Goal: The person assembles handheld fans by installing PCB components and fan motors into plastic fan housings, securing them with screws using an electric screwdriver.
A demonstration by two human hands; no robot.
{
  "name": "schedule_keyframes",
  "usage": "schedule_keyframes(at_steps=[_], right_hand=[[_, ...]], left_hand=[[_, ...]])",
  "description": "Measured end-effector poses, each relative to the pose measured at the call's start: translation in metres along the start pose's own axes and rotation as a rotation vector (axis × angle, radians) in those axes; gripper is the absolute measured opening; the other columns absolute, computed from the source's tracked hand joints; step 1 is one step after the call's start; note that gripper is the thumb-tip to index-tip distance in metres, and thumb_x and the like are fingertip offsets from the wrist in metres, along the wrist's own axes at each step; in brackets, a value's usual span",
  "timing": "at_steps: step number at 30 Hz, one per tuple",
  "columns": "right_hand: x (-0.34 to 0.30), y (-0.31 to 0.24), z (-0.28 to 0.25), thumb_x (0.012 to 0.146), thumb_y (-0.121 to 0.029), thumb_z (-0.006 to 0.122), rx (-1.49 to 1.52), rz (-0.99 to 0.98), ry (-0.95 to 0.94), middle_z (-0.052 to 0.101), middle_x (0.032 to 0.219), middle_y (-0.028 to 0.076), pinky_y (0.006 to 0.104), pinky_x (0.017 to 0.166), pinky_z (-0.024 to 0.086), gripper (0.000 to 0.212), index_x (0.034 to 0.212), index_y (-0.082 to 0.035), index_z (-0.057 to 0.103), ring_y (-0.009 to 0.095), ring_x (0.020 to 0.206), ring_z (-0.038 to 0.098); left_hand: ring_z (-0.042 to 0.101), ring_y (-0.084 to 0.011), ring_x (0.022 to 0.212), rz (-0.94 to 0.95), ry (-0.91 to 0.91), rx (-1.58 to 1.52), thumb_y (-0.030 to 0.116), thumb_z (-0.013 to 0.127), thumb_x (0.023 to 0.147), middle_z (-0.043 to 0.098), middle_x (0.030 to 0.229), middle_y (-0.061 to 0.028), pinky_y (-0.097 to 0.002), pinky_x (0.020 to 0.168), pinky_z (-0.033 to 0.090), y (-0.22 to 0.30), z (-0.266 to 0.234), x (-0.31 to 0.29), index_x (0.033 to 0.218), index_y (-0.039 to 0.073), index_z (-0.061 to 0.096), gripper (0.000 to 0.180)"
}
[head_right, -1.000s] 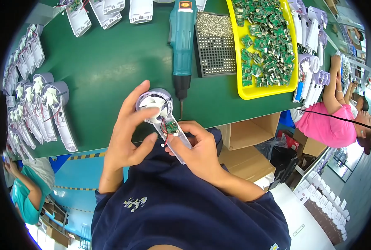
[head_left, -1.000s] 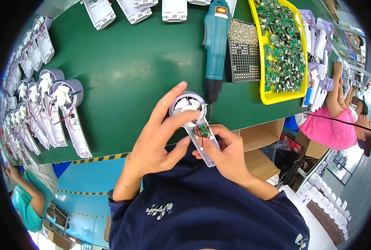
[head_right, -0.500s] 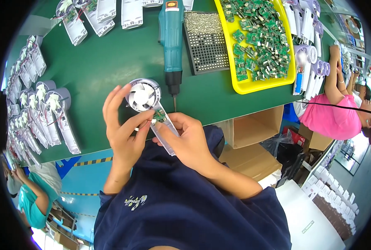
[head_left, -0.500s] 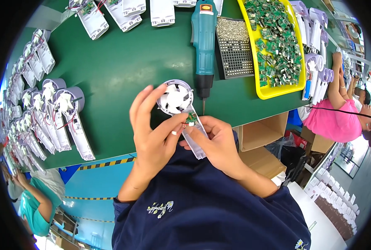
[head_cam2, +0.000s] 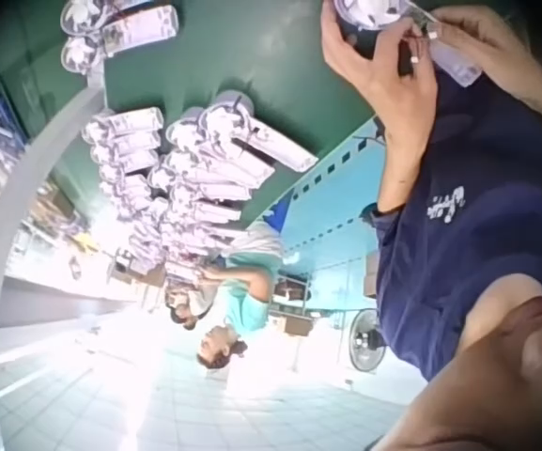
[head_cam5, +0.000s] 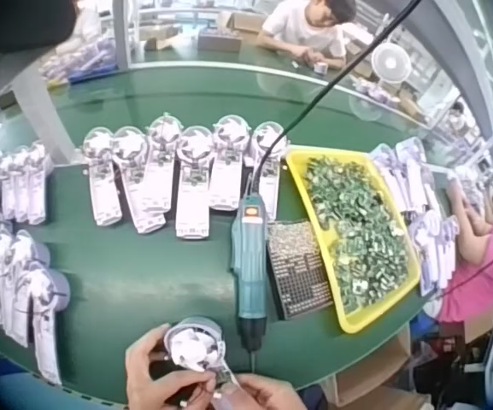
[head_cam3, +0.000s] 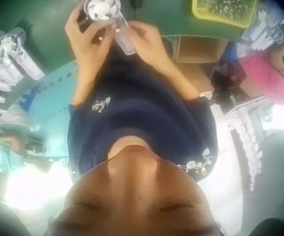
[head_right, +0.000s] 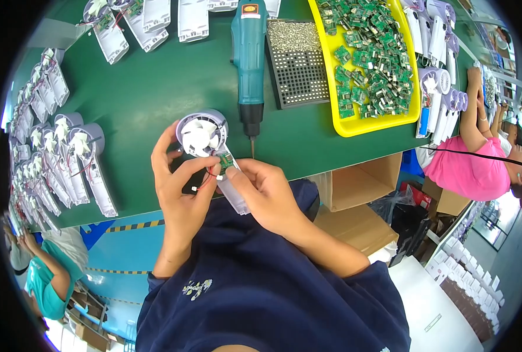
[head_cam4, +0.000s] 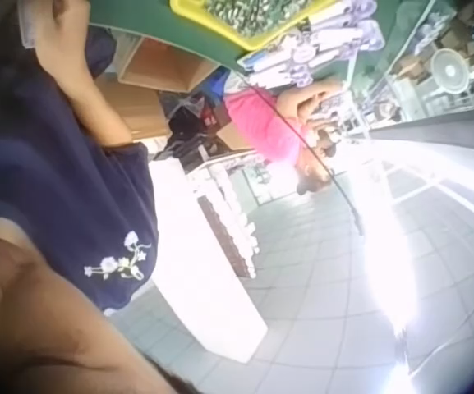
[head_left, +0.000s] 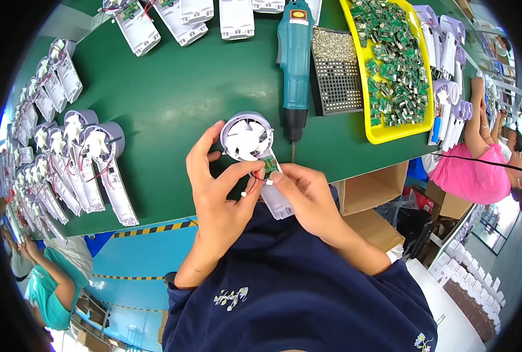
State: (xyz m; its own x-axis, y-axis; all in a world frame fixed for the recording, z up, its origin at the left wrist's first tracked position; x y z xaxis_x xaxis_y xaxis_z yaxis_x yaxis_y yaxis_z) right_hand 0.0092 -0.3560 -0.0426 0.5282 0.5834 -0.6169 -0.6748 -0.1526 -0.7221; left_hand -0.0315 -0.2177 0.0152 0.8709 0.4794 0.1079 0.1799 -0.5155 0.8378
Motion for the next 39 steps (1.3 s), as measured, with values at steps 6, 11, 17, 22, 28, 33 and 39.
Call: schedule_keyframes(at_steps=[6,11,17,22,28,33,39], right_hand=[[0.003,-0.001,0.005,0.104,-0.015,0.050,-0.061,-0.006,-0.035,0.066,0.095,0.001,0.0196,0.067,0.045,0.025,0.117,0.003,0.062,0.002,0.080,0.055],[0.006,0.001,0.013,0.104,-0.015,0.049,-0.070,0.018,-0.078,0.065,0.092,0.000,0.0195,0.067,0.045,0.025,0.115,0.003,0.062,0.001,0.080,0.055],[0.019,-0.007,0.022,0.104,-0.017,0.049,-0.076,-0.051,-0.064,0.064,0.090,-0.001,0.0213,0.063,0.044,0.025,0.113,0.003,0.062,0.002,0.076,0.053],[0.025,-0.017,0.017,0.102,-0.018,0.052,-0.386,-0.073,-0.108,0.060,0.073,0.003,0.0256,0.055,0.040,0.026,0.106,0.005,0.062,0.004,0.065,0.048],[0.024,-0.015,0.013,0.100,-0.019,0.053,-0.376,-0.090,-0.082,0.055,0.066,0.003,0.0287,0.051,0.036,0.025,0.098,0.005,0.061,0.005,0.059,0.044],[0.012,-0.080,-0.004,0.092,-0.019,0.068,-0.732,-0.335,0.155,0.068,0.079,0.013,0.0276,0.062,0.053,0.022,0.102,0.002,0.066,0.012,0.068,0.066],[0.042,-0.186,-0.006,0.077,-0.036,0.080,-1.412,-0.879,0.648,0.066,0.093,0.008,0.0411,0.079,0.045,0.056,0.117,-0.002,0.060,0.028,0.090,0.061]], left_hand=[[0.053,-0.0309,0.113,0.031,-0.007,0.068,0.002,0.079,0.067,0.043,0.141,-0.0186,-0.0377,0.085,0.046,0.005,-0.001,-0.001,0.096,0.012,0.074,0.032],[0.059,-0.0169,0.081,-0.119,-0.041,-0.060,-0.005,0.075,0.072,0.047,0.123,-0.0131,-0.0264,0.071,0.048,-0.004,-0.007,-0.005,0.104,0.008,0.071,0.035],[0.063,-0.0119,0.080,-0.324,-0.105,-0.282,-0.010,0.068,0.079,0.067,0.093,-0.0066,-0.0246,0.071,0.051,-0.025,-0.001,-0.005,0.111,0.000,0.067,0.034],[0.063,-0.0146,0.076,-0.256,-0.164,-0.293,-0.009,0.069,0.078,0.067,0.096,-0.0090,-0.0252,0.066,0.051,-0.020,0.001,0.010,0.113,0.003,0.068,0.038],[0.065,-0.0158,0.076,-0.327,-0.273,-0.447,-0.008,0.071,0.078,0.067,0.095,-0.0098,-0.0255,0.064,0.055,-0.029,0.010,0.015,0.114,0.006,0.070,0.038],[0.067,-0.0146,0.079,-0.381,-0.258,-0.467,-0.011,0.072,0.077,0.066,0.094,-0.0088,-0.0244,0.070,0.057,-0.040,0.013,0.003,0.112,0.004,0.070,0.038],[0.070,-0.0151,0.086,-0.399,-0.221,-0.525,-0.013,0.072,0.077,0.067,0.096,-0.0089,-0.0240,0.073,0.058,-0.041,0.013,0.002,0.110,0.001,0.070,0.036]])
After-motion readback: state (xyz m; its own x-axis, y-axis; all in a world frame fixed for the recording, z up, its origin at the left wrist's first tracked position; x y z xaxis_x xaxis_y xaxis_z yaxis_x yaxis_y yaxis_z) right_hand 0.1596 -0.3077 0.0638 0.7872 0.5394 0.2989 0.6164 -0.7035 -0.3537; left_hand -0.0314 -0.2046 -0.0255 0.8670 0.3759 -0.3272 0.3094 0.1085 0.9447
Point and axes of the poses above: each hand's wrist, its own x-axis towards the middle knuckle, its own z-axis out of the palm, y = z × x, the point moved 10 cm from there along x, towards the middle knuckle
